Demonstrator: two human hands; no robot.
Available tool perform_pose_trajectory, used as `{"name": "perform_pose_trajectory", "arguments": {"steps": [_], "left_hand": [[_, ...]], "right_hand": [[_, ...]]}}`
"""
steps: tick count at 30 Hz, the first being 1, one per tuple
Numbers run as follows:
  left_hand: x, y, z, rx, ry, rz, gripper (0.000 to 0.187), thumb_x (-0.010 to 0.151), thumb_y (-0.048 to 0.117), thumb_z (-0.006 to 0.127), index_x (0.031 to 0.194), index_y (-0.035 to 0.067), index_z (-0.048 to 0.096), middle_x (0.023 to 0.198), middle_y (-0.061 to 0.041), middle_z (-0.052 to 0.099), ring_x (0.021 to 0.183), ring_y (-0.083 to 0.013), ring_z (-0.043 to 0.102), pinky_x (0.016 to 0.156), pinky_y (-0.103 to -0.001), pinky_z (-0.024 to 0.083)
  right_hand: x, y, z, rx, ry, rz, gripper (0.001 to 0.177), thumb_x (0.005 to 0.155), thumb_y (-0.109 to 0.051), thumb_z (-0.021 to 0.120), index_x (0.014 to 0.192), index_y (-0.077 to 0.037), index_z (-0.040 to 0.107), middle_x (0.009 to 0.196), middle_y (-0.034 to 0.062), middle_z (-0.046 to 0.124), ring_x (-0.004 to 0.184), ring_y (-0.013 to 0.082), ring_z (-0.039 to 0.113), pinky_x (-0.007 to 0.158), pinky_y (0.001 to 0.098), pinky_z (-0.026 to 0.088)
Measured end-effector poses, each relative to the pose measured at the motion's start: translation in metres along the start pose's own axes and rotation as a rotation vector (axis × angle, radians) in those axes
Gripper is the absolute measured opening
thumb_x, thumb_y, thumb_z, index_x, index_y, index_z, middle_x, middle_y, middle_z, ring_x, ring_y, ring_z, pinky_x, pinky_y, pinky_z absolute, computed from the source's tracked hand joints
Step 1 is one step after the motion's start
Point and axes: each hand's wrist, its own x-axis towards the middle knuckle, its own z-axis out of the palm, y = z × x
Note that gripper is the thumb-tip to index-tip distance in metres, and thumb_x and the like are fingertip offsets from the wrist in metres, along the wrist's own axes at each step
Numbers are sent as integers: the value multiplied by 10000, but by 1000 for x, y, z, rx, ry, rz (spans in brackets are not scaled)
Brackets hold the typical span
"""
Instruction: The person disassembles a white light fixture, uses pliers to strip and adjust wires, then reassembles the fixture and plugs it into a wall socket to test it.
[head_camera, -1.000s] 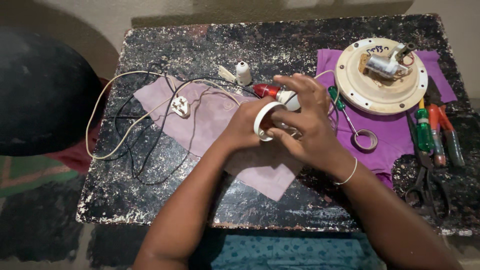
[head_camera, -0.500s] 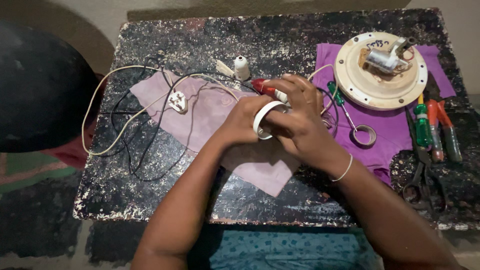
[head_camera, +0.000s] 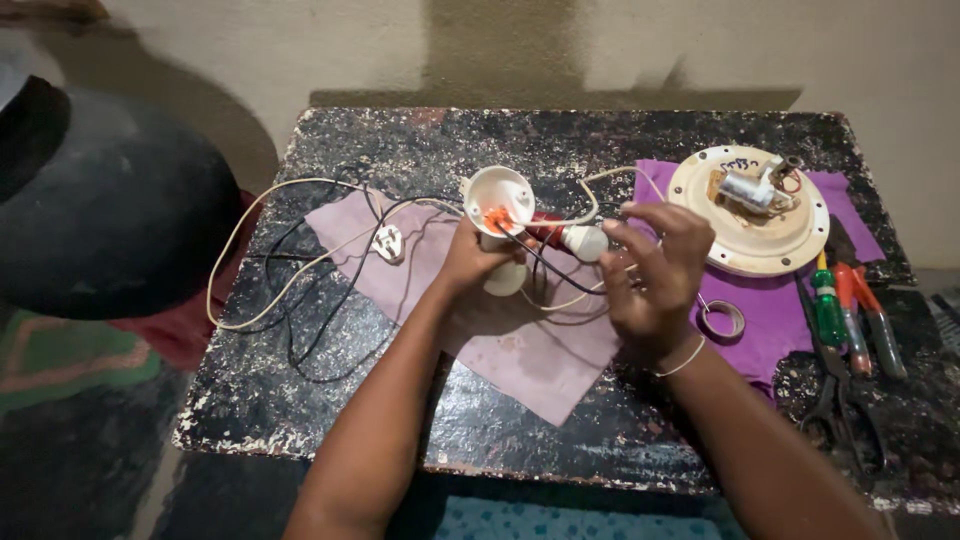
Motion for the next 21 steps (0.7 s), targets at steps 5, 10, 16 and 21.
{"name": "perform_pose_trajectory", "arguments": {"steps": [5, 10, 16, 21], "left_hand": [[-1, -5, -6, -604, 127, 8, 332, 863, 46, 650, 1174, -19, 555, 963, -130, 671, 864, -292, 674, 830, -457, 562], [-4, 36, -6, -897, 73, 112, 278, 968, 238, 577, 1159, 40, 538, 983, -147, 580, 990, -320, 585, 1008, -498, 470], [-3, 69, -4, -1049, 196, 61, 373, 950, 344, 552, 1197, 68, 507, 1014, -161, 632, 1011, -327, 642, 1049, -557, 516], [-2, 49, -9, -822, 267, 94, 463, 1058, 474, 469, 1308, 85, 498, 1019, -156, 647, 916, -296, 693, 863, -466, 580]], "right_hand": [[-8, 5, 4, -39, 32, -198, 241, 950, -219, 669, 1134, -63, 683, 1212, 145, 626, 1127, 323, 566, 977, 497, 406], [-15, 9, 6, 8, 128, -248, 202, 993, -151, 697, 1172, -83, 633, 1237, 154, 568, 1128, 347, 537, 1000, 480, 446], [-29, 30, 13, 8, 107, -193, 214, 961, -89, 710, 1161, -83, 634, 1215, 150, 595, 1139, 312, 550, 985, 479, 445], [-35, 34, 42, 21, 55, -191, 278, 879, -155, 727, 1137, -97, 641, 1187, 137, 594, 1105, 312, 540, 948, 499, 412]]}}
